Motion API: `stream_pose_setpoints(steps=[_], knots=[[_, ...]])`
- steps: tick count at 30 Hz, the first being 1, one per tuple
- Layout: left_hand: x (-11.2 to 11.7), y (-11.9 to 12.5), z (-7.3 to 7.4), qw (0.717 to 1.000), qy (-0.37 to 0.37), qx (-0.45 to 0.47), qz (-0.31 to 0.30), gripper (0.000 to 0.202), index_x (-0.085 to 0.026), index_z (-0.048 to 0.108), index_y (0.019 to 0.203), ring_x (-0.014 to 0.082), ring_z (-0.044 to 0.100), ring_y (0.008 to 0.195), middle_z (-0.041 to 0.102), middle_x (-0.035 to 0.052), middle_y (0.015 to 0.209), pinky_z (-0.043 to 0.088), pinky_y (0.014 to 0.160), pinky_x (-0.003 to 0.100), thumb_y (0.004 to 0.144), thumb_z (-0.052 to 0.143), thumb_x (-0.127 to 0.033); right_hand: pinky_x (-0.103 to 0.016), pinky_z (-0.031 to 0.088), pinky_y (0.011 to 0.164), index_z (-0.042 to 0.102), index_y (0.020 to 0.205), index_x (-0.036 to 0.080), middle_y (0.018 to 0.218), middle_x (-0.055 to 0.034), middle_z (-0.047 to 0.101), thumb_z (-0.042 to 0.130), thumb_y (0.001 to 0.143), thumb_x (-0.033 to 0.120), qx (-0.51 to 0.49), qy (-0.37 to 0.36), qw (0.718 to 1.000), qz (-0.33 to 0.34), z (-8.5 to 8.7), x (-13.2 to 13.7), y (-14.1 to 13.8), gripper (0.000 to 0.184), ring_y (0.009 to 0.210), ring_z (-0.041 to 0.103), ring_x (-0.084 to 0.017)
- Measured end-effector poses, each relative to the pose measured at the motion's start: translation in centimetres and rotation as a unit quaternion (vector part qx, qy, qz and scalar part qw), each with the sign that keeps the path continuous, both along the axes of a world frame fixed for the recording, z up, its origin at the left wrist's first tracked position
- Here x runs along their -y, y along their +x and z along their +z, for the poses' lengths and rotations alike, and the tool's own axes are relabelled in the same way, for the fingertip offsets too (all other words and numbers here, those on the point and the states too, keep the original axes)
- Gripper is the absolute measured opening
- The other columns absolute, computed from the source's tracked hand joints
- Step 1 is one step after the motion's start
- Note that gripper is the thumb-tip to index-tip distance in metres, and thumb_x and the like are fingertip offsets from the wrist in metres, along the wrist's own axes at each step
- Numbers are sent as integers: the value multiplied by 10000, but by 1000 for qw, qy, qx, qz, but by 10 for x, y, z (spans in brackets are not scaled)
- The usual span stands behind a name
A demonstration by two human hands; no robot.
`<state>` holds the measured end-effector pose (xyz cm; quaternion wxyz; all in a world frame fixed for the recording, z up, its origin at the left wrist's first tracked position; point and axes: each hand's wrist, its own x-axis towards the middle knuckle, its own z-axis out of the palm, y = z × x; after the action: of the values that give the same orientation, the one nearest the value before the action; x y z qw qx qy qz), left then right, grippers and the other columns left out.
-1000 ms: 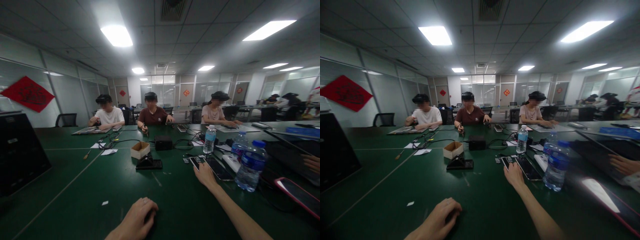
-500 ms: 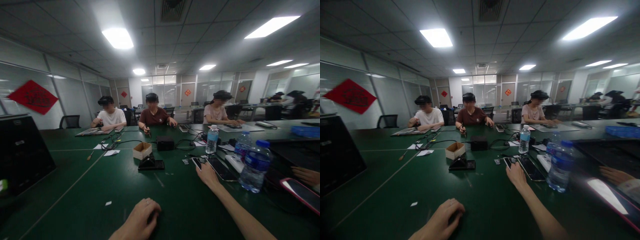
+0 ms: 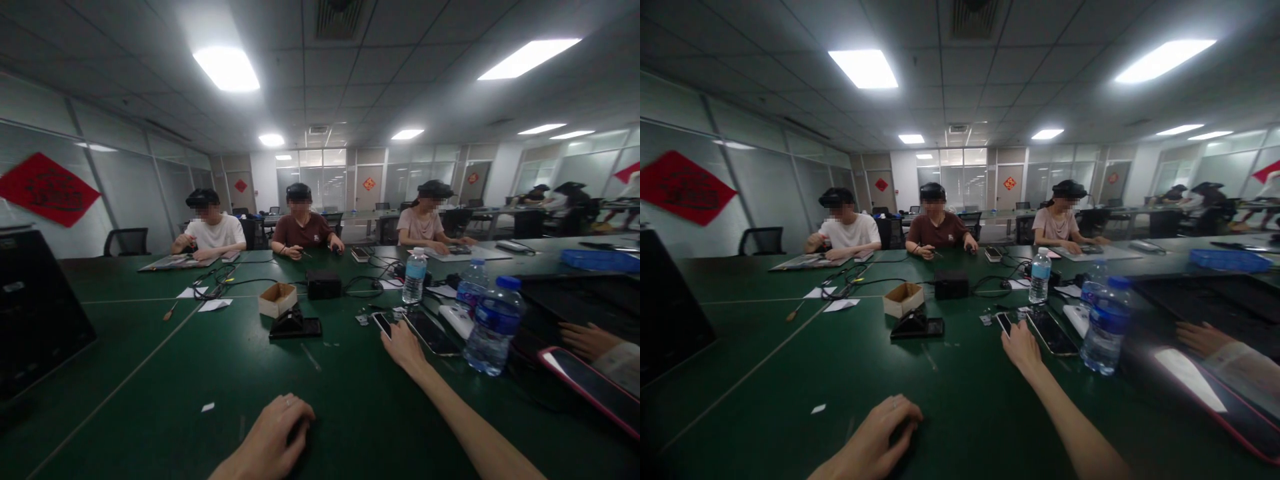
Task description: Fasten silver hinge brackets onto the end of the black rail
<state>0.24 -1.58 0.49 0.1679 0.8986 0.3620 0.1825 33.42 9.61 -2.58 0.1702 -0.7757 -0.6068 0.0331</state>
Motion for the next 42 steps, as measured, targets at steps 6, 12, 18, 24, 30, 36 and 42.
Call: stream_pose_setpoints(steps=[6, 12, 18, 24, 30, 36, 42], knots=[[0, -1, -1, 1000, -16, 7, 2, 216, -189, 579, 977, 170, 564, 810, 623, 34, 908, 442, 742, 276, 860, 435, -78, -287, 484, 711, 617, 995, 122, 1070, -133, 534, 439, 921, 322, 2, 28, 1000, -7, -1, 3, -2, 278, 852, 622, -212], [-1, -2, -4, 1000, -2, 9, 3, 205, -190, 576, 969, 178, 566, 812, 620, 36, 898, 439, 738, 283, 857, 441, -85, -325, 431, 894, 529, 1166, 109, 1185, -166, 456, 442, 898, 224, 15, 94, 995, -11, -2, 3, 4, 304, 1089, 503, -276], [-4, -2, -8, 1000, 4, 11, -3, 208, -197, 567, 976, 175, 562, 808, 617, 29, 892, 432, 734, 283, 854, 439, -87, -354, 409, 938, 491, 1211, 122, 1205, -161, 428, 453, 859, 158, 18, 121, 992, -10, -2, 4, 7, 357, 1108, 457, -296], [-2, -1, -2, 1000, -4, 10, -2, 217, -196, 569, 983, 177, 563, 816, 619, 32, 901, 436, 742, 285, 863, 427, -85, -321, 425, 915, 486, 1211, 106, 1214, -162, 427, 462, 874, 193, 18, 132, 991, -14, -1, 5, 6, 349, 1099, 472, -278], [-3, -2, -5, 1000, -4, 17, -6, 213, -200, 572, 989, 173, 561, 814, 618, 29, 909, 438, 736, 277, 863, 437, -93, -293, 451, 815, 523, 1178, 101, 1184, -164, 487, 427, 925, 320, 6, 112, 993, -23, 1, 9, 3, 349, 1027, 550, -252], [-2, -2, -5, 1000, -3, 15, -5, 214, -193, 574, 983, 175, 565, 802, 614, 32, 896, 436, 731, 283, 871, 424, -87, -295, 427, 736, 582, 1126, 142, 964, -130, 641, 301, 975, 352, -19, 67, 997, -32, 0, 11, 6, 382, 884, 624, -233], [-2, -1, -3, 1000, -3, 5, 0, 218, -190, 578, 978, 175, 564, 814, 621, 33, 902, 438, 741, 283, 861, 426, -86, -280, 402, 719, 615, 1049, 112, 935, -147, 685, 253, 990, 310, -38, 50, 997, -47, -3, 4, 13, 417, 857, 651, -230]])
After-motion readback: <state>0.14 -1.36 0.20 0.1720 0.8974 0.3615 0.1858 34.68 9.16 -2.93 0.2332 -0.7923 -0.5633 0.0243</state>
